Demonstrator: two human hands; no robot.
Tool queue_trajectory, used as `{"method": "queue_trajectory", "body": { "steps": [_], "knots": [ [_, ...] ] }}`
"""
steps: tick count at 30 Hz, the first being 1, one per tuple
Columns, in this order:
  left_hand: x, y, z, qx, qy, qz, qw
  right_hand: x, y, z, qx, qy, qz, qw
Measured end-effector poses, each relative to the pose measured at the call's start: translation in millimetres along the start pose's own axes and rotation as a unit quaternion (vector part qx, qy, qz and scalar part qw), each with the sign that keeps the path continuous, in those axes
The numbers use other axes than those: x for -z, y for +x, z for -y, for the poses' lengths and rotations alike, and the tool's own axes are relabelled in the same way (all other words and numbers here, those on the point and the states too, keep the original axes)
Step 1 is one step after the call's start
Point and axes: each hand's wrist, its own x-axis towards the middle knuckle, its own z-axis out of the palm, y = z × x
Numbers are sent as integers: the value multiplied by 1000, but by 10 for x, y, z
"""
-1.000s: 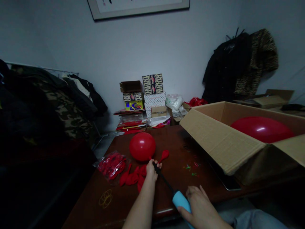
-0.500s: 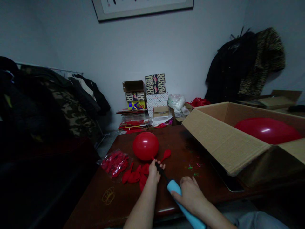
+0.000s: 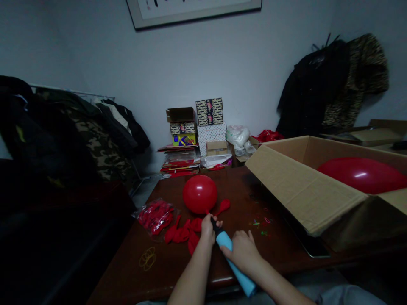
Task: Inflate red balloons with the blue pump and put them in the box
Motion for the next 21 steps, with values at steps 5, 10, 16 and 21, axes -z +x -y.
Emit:
{"method": "queue_trajectory", "body": {
  "steps": [5, 10, 16, 21],
  "knots": [
    [-93, 83, -123, -19, 16, 2, 1000, 137, -321, -184, 13, -1, -8, 1000],
    [-171, 158, -282, -26, 18, -1, 1000, 303, -657, -333, 28, -7, -10, 1000],
    [-255, 132, -264, -14, -4, 14, 1000, 458, -767, -323, 23, 10, -1, 1000],
    [-188, 85, -219, 11, -24, -1, 1000, 473, -730, -302, 22, 37, 12, 999]
  ]
}}
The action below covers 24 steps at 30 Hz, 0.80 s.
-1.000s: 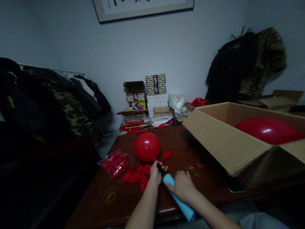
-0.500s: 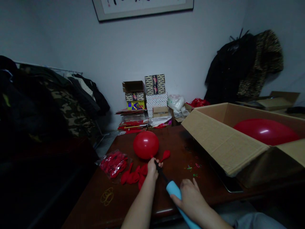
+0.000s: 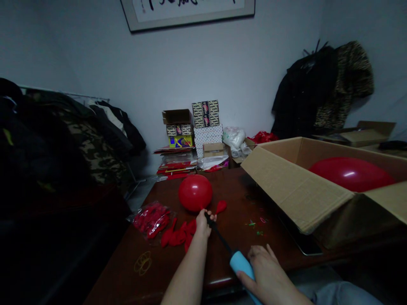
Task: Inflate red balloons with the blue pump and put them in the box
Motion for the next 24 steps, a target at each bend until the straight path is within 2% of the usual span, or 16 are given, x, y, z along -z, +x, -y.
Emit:
{"method": "queue_trajectory", "body": {
  "steps": [8, 17, 21, 24],
  "knots": [
    [70, -90, 86, 19, -5, 4, 1000, -133, 196, 61, -15, 11, 2, 1000],
    [127, -182, 246, 37, -13, 14, 999, -305, 673, 172, -32, -35, 7, 999],
    [144, -166, 262, 32, -7, 16, 999, -391, 836, 227, -40, -39, -1, 998],
    [166, -109, 245, 22, -8, 7, 1000, -438, 849, 251, -40, -39, -1, 998]
  ]
}}
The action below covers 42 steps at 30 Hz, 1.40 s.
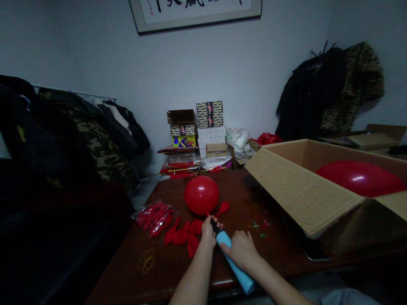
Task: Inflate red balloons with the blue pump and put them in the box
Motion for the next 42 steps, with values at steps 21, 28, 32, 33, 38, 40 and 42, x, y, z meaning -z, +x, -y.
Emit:
{"method": "queue_trajectory", "body": {
  "steps": [21, 28, 32, 33, 38, 40, 42],
  "knots": [
    [21, 93, -194, 73, -29, -7, 997, 138, -899, -554, 34, -22, 44, 998],
    [109, 52, -358, 153, -68, 5, 986, 188, -886, -548, 19, -30, 45, 998],
    [113, 35, -302, 104, -91, 22, 990, 179, -819, -445, 27, -7, 29, 999],
    [114, 32, -293, 107, -93, 27, 990, 180, -791, -416, 30, 0, 26, 999],
    [122, -1, -282, 121, -107, 42, 986, 214, -554, -254, 36, -4, 11, 999],
    [113, -16, -281, 130, -111, 42, 984, 210, -410, -180, 32, -15, 5, 999],
    [97, -20, -281, 142, -107, 47, 983, 182, -251, -105, 31, -22, -3, 999]
  ]
}}
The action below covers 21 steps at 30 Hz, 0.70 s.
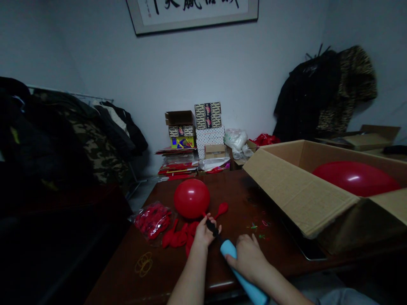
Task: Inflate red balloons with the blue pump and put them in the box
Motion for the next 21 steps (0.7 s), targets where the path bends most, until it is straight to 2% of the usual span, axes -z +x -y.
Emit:
{"method": "queue_trajectory", "body": {
  "steps": [3, 6, 10, 13, 17, 19, 21],
  "knots": [
    [-14, 29, -17, 8, 28, 9, 1000, -64, 217, 84, -7, -3, -11, 1000],
    [25, 76, -76, 11, 59, -7, 998, -114, 324, 118, -10, -1, -18, 1000],
    [154, 103, -181, 74, 113, -20, 991, -132, 304, 66, -5, 2, -27, 1000],
    [219, 98, -222, 75, 152, -21, 985, -148, 266, 13, -4, 4, -30, 1000],
    [187, 127, -172, 91, 153, -27, 984, -199, 270, -8, -12, 8, -27, 1000],
    [136, 173, -94, 67, 129, -40, 989, -227, 286, 0, -15, 11, -26, 999],
    [78, 233, 10, 15, 94, -60, 994, -251, 303, 13, -17, 13, -25, 999]
  ]
}}
